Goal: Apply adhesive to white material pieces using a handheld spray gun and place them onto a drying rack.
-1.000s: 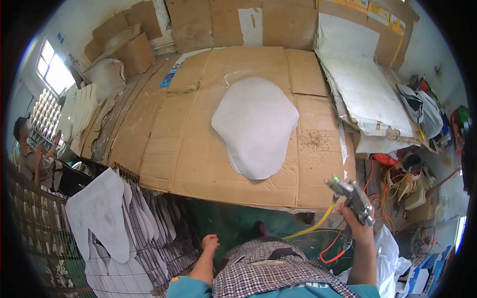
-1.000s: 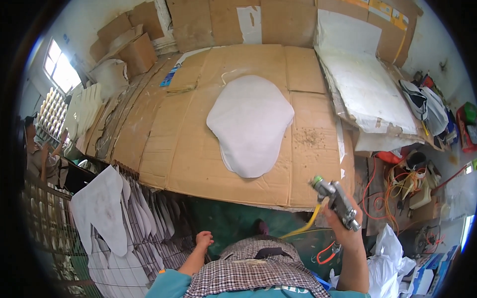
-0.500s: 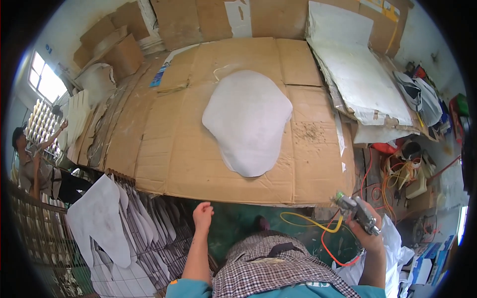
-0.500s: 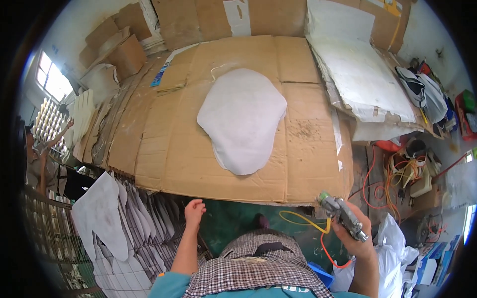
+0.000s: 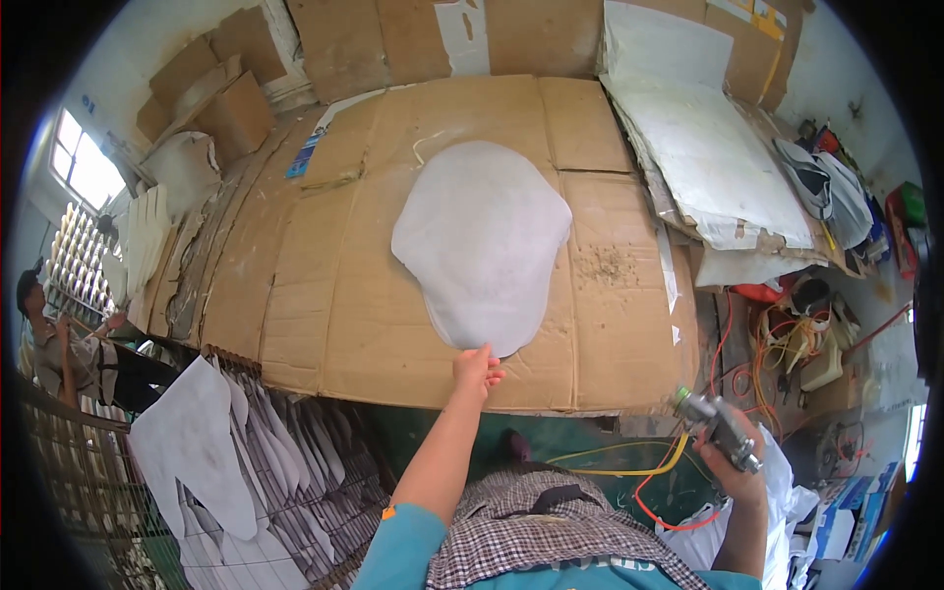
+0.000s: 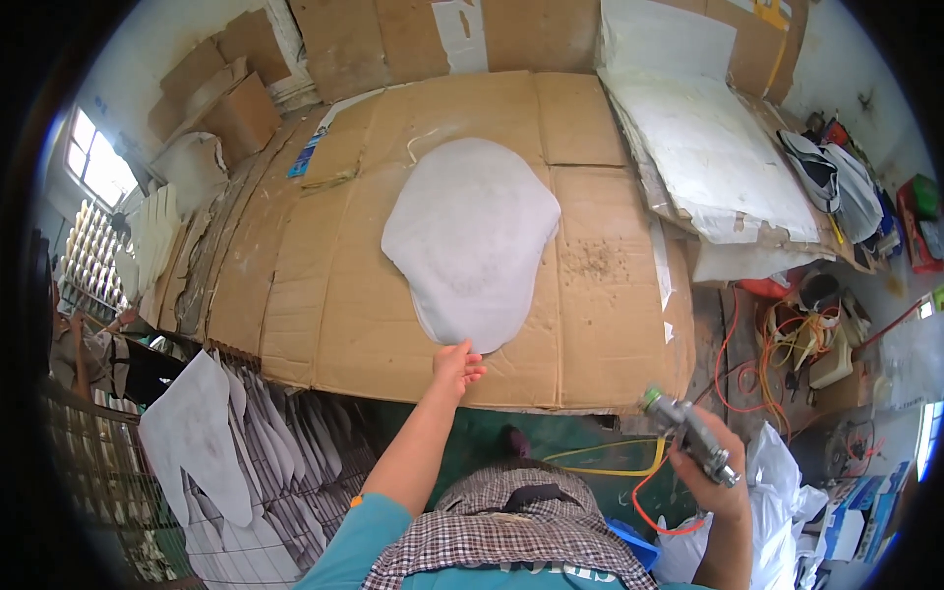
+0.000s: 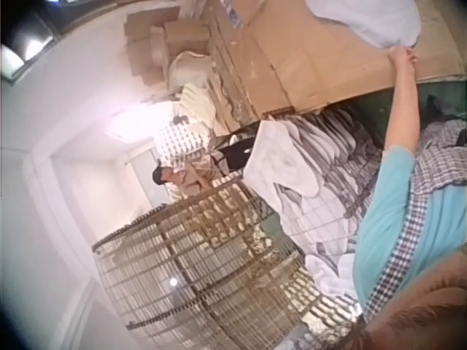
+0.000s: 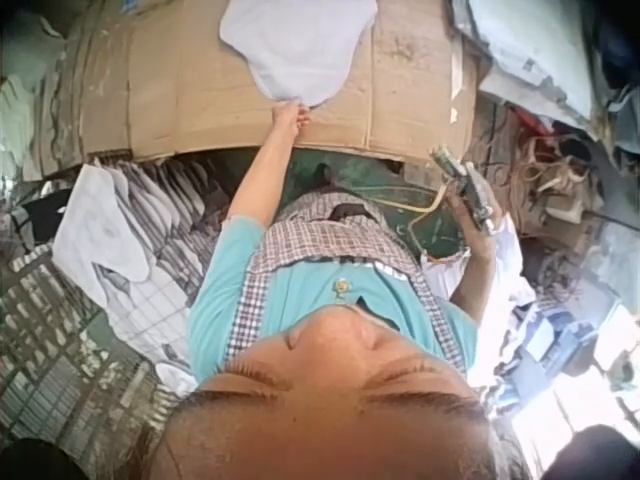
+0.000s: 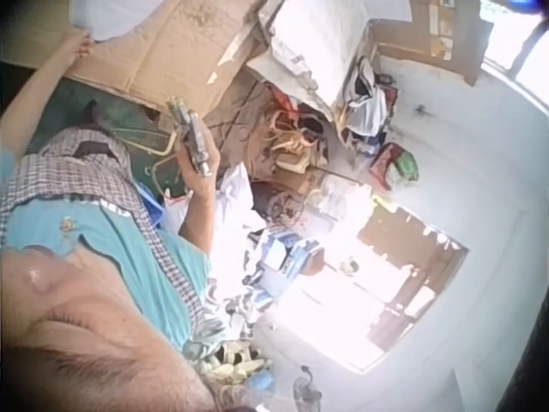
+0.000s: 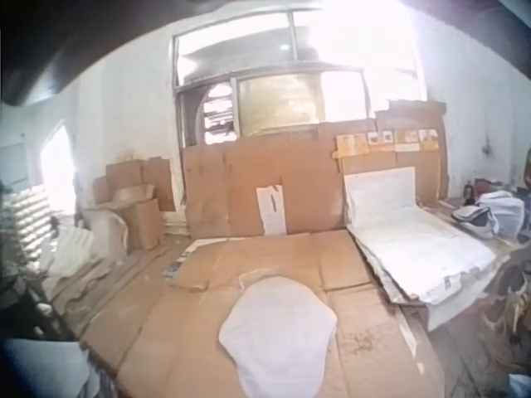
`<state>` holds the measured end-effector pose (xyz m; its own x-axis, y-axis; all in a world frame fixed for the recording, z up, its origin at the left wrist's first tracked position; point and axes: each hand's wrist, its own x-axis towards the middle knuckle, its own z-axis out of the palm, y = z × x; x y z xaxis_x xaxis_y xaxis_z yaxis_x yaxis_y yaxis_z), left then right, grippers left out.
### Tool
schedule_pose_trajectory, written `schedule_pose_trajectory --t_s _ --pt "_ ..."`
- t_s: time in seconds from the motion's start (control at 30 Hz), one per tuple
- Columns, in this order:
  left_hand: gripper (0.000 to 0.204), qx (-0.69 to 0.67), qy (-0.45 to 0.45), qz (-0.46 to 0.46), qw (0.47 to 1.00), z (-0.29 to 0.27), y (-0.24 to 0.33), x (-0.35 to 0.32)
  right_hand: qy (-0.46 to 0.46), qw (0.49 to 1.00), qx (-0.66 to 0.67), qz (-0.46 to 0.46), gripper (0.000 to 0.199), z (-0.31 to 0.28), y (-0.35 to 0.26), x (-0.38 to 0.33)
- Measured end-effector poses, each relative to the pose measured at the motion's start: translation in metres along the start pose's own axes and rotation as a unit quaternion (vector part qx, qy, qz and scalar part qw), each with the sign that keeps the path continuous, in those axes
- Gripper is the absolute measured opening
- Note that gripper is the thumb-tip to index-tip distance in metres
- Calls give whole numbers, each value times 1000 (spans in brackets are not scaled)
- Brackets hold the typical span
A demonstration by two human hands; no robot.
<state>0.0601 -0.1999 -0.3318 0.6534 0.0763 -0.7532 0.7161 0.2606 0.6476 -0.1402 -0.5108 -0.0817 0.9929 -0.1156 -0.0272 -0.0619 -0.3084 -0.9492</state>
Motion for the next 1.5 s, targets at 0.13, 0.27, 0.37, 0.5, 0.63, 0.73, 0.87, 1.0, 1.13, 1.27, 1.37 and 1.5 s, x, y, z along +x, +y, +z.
schedule_pose_trajectory --t_s 0.13,0.27,0.37,0.5,0.63,0.73,0.87,1.0,1.13,1.27,1.37,1.5 --pt "31 6 50 8 999 3 5 3 -77 995 63 -14 44 15 -6 10" --pt "31 99 126 53 986 8 6 4 27 995 75 -53 46 26 -10 39" --pt "30 175 127 70 974 3 2 9 97 992 81 -20 46 24 -3 48" --pt "24 186 100 71 975 7 -3 16 3 995 84 -59 44 16 -3 41" --pt "22 135 103 85 982 8 -6 18 -125 991 -28 -26 44 7 -9 27" --pt "24 122 102 61 985 8 -3 11 -78 997 12 -16 42 15 -11 30" --pt "25 60 55 -22 996 11 8 0 31 996 86 21 43 17 -18 34" --pt "27 63 70 1 996 7 10 -2 -101 993 56 7 44 6 -12 27" --pt "30 172 215 143 951 4 7 6 -109 994 2 -31 40 25 -11 37" --pt "36 168 203 115 958 -1 15 13 6 994 104 -30 43 40 -15 57" --pt "40 145 157 82 973 -5 18 21 75 994 72 -22 47 28 -11 58" --pt "36 182 220 140 948 1 15 29 36 999 13 -13 47 10 -7 42"
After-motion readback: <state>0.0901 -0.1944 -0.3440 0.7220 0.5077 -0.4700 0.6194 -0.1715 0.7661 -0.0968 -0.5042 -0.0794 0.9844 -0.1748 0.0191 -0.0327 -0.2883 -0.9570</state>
